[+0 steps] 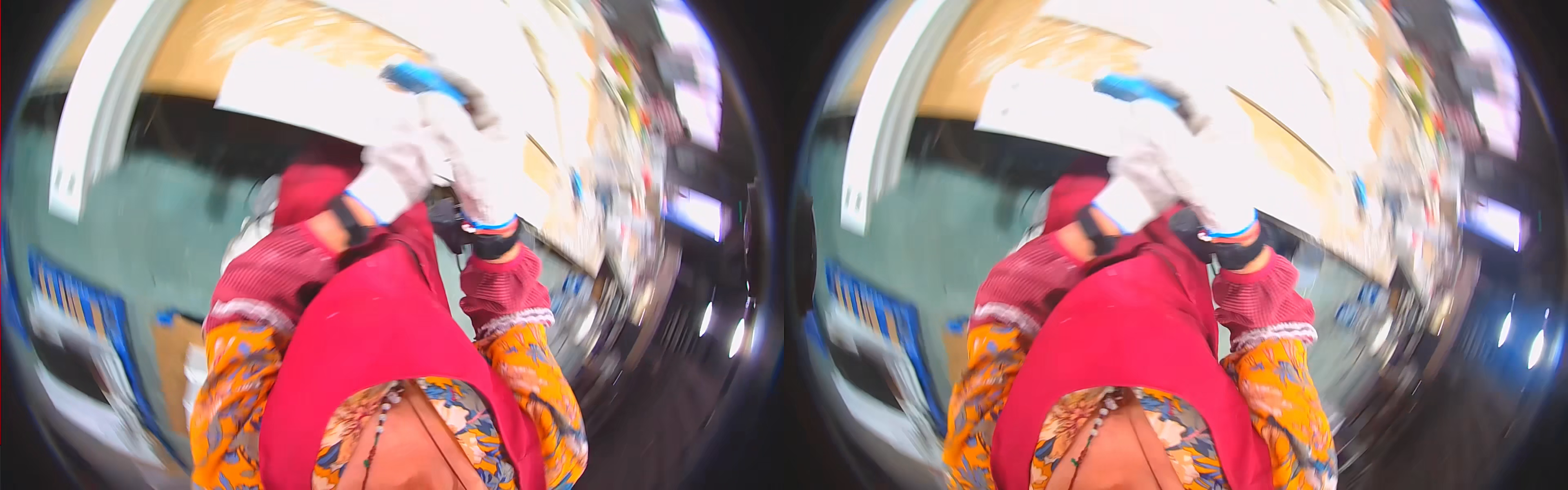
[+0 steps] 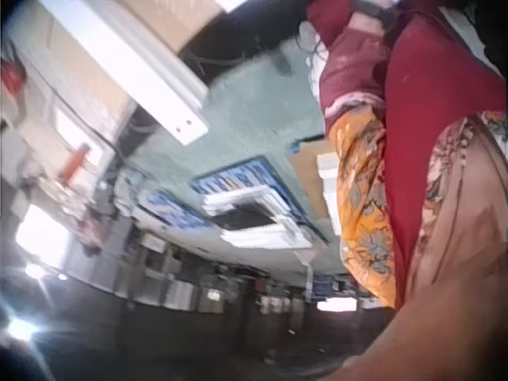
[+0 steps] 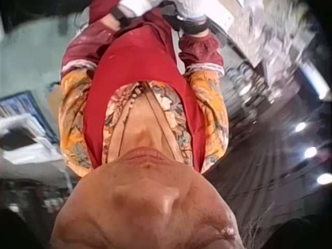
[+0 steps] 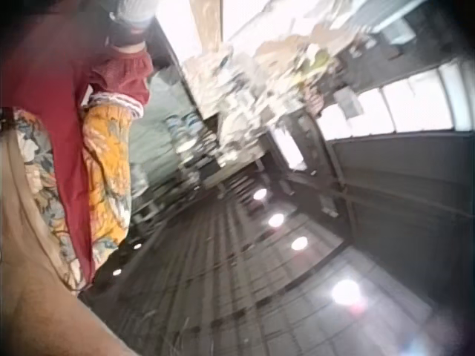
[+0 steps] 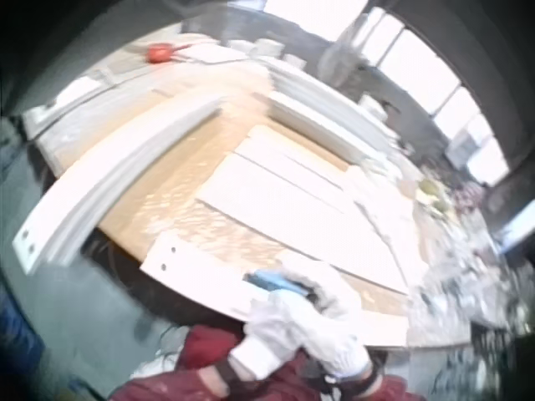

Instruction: The recorder is using a cloth to wipe down white furniture panels at a workbench and then stacking them.

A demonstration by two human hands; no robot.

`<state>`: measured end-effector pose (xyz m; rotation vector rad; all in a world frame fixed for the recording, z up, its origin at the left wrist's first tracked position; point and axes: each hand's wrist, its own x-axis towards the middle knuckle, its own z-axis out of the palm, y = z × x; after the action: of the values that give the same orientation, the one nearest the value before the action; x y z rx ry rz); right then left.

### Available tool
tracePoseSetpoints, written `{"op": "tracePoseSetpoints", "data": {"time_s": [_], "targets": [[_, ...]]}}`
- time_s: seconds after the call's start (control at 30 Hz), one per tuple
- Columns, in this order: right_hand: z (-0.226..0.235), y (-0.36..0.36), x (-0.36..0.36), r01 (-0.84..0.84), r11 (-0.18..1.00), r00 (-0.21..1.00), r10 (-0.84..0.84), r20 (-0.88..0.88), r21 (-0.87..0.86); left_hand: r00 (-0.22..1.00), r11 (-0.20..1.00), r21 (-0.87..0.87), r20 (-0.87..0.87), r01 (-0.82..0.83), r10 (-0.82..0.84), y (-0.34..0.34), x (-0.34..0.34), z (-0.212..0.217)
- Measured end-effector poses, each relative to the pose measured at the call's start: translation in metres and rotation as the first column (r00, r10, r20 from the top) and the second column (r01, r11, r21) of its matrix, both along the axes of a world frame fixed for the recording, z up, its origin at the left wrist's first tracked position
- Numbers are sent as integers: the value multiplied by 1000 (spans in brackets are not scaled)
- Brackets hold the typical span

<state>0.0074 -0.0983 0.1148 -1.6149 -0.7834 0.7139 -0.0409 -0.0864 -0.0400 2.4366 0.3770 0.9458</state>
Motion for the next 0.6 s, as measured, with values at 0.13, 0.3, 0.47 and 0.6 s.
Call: {"op": "tracePoseSetpoints", "data": {"time_s": [0.13, 0.3, 0.47, 0.6], "targets": [[-17, -100, 14, 258, 960, 956, -239, -168, 106, 803, 953, -256, -527, 162, -278, 33, -15, 64], [-36, -206, -11, 579, 815, 789, -557, -260, 10, 932, 974, 38, -300, 224, -202, 51, -24, 10], [-63, -269, -22, 762, 647, 608, -731, -310, -30, 944, 922, 361, -329, 143, -17, 52, -19, 41], [-71, -293, -15, 855, 518, 474, -812, -341, -44, 885, 885, 437, -461, 161, 67, 50, -16, 52]]}}
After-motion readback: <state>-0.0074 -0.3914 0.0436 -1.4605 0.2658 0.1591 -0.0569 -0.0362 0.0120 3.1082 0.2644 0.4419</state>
